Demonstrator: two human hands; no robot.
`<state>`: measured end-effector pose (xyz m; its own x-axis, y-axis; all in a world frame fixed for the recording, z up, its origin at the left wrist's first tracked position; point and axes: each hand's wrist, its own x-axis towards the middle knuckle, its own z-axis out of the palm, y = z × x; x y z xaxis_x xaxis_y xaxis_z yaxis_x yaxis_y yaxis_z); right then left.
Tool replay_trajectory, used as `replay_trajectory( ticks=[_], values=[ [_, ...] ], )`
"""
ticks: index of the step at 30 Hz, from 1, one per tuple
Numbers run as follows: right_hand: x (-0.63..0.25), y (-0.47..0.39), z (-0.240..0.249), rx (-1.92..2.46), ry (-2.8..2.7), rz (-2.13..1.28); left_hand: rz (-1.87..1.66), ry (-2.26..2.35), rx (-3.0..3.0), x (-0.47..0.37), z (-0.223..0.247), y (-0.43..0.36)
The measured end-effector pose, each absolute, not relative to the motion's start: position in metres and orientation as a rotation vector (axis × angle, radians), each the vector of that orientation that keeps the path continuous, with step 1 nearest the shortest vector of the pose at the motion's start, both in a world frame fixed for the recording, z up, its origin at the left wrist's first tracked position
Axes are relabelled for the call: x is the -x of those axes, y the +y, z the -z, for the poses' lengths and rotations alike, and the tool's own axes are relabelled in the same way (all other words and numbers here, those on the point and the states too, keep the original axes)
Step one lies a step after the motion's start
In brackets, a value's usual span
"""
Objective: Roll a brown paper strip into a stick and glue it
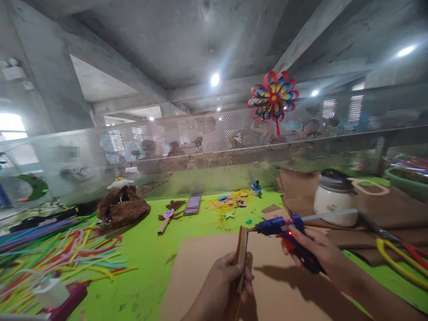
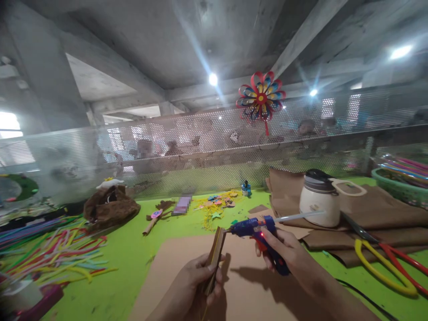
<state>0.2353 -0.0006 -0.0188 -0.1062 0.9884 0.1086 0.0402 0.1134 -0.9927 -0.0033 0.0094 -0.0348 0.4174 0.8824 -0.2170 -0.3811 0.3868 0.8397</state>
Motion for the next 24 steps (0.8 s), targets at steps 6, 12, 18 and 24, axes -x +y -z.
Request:
replay_trajectory(
  ticks=[6, 12, 18, 24],
  values=[
    [-0.2341, 0.0019, 0.0207, 1.112, -1.361, -1.185, -0.890, 0.726, -0.791, 0.0051, 0.0299, 0.0095],
    [-0.2372, 0.0016, 0.0269, 1.103, -1.340, -1.194, -0.912, 0.716, -0.842, 0.0040, 0.0354, 0.0142],
    [-0.2364, 0.0025, 0.0274, 1.097, -1.341, -1.202, -0.857, 0.720, -0.837, 0.0051, 0.0366, 0.0131],
    [-0.2358, 0.0008, 0.0245, 1.107, -1.339, -1.197, -0.866, 0.711, -0.824, 0.0035, 0.0329, 0.0109]
  ],
)
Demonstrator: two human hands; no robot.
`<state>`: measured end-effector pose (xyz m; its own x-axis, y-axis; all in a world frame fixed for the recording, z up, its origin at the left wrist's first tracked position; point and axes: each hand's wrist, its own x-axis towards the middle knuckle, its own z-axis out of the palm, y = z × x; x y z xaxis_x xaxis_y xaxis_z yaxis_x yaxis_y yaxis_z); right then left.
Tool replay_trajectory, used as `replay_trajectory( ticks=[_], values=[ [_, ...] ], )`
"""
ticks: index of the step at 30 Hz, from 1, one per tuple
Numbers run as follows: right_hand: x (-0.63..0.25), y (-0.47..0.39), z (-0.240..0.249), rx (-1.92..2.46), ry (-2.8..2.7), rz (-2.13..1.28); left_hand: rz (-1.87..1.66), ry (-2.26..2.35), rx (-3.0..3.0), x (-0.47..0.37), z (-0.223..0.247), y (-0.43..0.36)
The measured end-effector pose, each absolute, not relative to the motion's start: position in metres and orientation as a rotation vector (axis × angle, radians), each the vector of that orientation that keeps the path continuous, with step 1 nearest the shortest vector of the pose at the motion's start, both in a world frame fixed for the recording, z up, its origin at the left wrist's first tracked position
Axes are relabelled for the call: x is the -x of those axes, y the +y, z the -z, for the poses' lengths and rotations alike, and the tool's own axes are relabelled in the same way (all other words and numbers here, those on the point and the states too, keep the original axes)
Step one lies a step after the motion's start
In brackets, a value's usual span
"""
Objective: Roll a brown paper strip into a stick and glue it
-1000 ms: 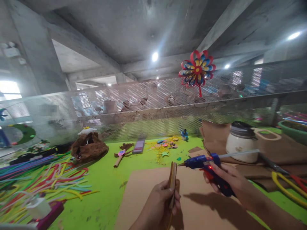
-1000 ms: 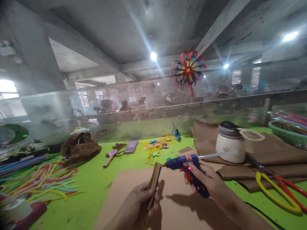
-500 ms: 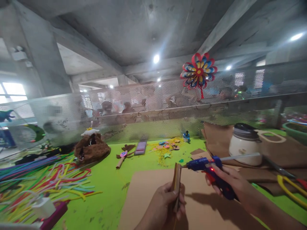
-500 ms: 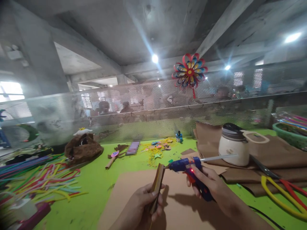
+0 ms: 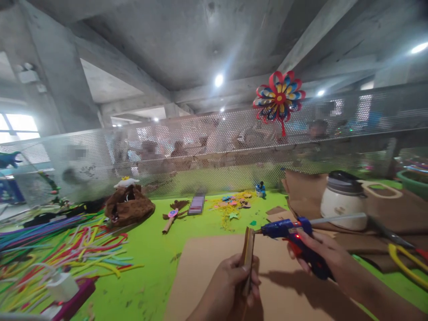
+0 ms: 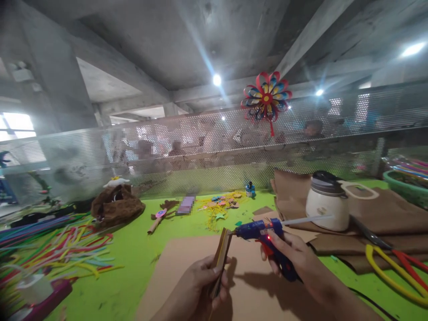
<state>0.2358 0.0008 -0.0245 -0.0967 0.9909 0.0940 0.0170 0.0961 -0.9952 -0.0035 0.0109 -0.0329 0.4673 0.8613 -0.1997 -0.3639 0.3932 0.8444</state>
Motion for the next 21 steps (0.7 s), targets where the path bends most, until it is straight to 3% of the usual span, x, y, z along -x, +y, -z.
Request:
replay_trajectory(
  ticks=[21],
  values=[
    [-0.2347, 0.0008, 0.0217, 1.121, -1.337, -1.112, -0.864, 0.724, -0.821, 0.0012, 0.0297, 0.0075]
  ],
)
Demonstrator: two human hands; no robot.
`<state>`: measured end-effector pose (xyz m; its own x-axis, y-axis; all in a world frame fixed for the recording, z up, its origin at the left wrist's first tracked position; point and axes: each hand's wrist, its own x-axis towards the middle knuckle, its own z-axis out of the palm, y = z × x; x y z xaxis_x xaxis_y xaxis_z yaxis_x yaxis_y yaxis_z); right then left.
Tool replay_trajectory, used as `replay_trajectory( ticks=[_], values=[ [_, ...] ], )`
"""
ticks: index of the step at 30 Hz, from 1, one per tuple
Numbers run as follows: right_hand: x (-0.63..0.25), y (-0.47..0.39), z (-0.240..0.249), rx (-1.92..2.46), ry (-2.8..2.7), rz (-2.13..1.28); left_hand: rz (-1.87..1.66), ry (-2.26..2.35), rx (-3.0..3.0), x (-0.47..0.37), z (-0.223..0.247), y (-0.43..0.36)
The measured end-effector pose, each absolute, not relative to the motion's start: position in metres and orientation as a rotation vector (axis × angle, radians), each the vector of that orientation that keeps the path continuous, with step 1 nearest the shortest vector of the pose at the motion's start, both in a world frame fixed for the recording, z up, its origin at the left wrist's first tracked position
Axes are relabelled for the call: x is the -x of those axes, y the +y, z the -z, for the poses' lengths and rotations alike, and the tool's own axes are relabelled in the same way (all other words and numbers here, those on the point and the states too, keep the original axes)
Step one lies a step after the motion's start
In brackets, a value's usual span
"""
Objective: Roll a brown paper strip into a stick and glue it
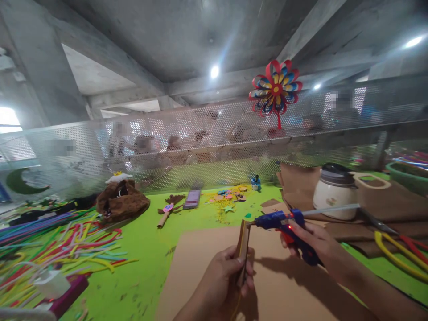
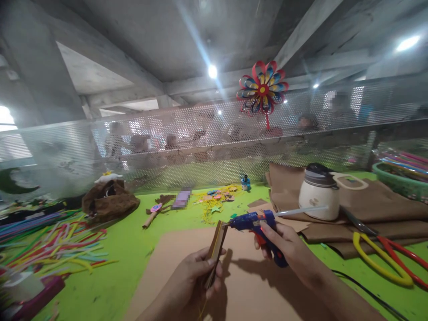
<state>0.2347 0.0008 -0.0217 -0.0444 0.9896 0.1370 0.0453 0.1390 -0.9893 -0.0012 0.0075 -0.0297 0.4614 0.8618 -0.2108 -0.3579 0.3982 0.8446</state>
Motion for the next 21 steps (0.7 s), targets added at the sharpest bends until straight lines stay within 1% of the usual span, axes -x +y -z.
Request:
replay_trajectory(
  ticks=[9, 21],
  values=[
    [-0.233, -0.001, 0.016, 1.086, -1.289, -1.104, -0.860, 0.766, -0.790, 0.003, 0.017, -0.001],
    [-0.234, 0.000, 0.018, 1.079, -1.297, -1.130, -0.878, 0.754, -0.821, 0.004, 0.016, 0.000]
  ],
)
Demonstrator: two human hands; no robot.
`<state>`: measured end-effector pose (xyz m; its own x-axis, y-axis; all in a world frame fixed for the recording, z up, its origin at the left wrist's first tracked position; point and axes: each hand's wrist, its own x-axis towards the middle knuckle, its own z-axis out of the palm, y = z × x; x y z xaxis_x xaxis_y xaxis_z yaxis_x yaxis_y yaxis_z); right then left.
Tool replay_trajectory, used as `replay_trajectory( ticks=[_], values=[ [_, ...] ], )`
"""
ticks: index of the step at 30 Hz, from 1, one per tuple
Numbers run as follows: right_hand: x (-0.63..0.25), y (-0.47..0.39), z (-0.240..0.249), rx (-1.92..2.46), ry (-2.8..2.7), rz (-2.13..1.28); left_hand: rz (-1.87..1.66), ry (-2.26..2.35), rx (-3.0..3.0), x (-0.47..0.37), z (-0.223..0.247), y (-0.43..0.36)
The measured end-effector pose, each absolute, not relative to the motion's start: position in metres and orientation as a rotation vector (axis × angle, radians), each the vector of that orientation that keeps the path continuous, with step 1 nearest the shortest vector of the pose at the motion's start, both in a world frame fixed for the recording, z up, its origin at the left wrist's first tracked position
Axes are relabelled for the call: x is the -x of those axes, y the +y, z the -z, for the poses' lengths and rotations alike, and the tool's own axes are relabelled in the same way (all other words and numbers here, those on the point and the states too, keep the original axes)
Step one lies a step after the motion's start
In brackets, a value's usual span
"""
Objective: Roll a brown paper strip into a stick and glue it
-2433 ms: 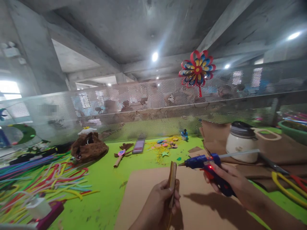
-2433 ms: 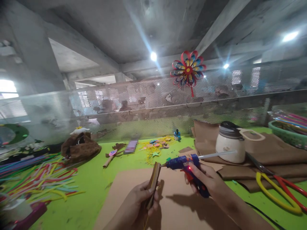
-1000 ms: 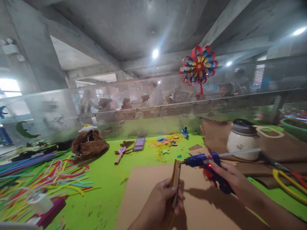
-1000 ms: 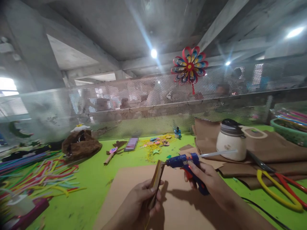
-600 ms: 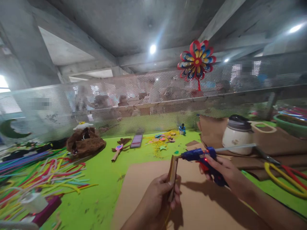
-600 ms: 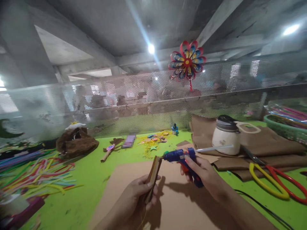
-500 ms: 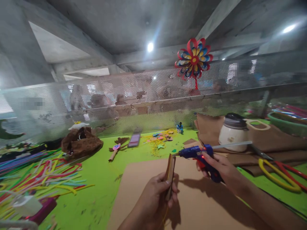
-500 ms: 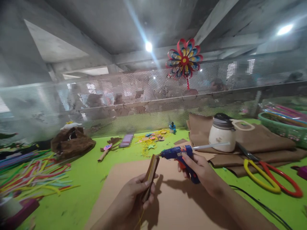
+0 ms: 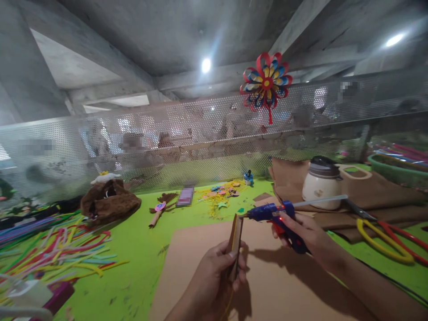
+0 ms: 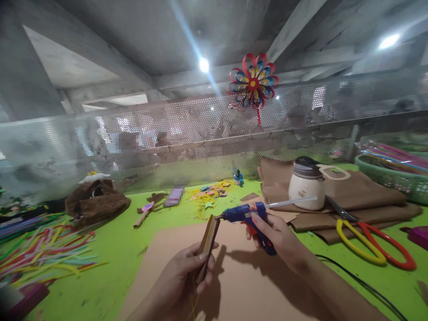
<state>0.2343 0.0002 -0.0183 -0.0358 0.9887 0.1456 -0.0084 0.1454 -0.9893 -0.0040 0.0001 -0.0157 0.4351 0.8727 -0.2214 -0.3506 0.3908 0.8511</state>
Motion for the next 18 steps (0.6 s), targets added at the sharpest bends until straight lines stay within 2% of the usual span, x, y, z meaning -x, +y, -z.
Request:
replay_trajectory(
  ticks=[18],
  values=[
    [-0.2331, -0.0012, 0.0206, 1.087, -1.351, -1.118, -0.894, 0.678, -0.813, 0.0049, 0.0119, -0.0014]
  ],
)
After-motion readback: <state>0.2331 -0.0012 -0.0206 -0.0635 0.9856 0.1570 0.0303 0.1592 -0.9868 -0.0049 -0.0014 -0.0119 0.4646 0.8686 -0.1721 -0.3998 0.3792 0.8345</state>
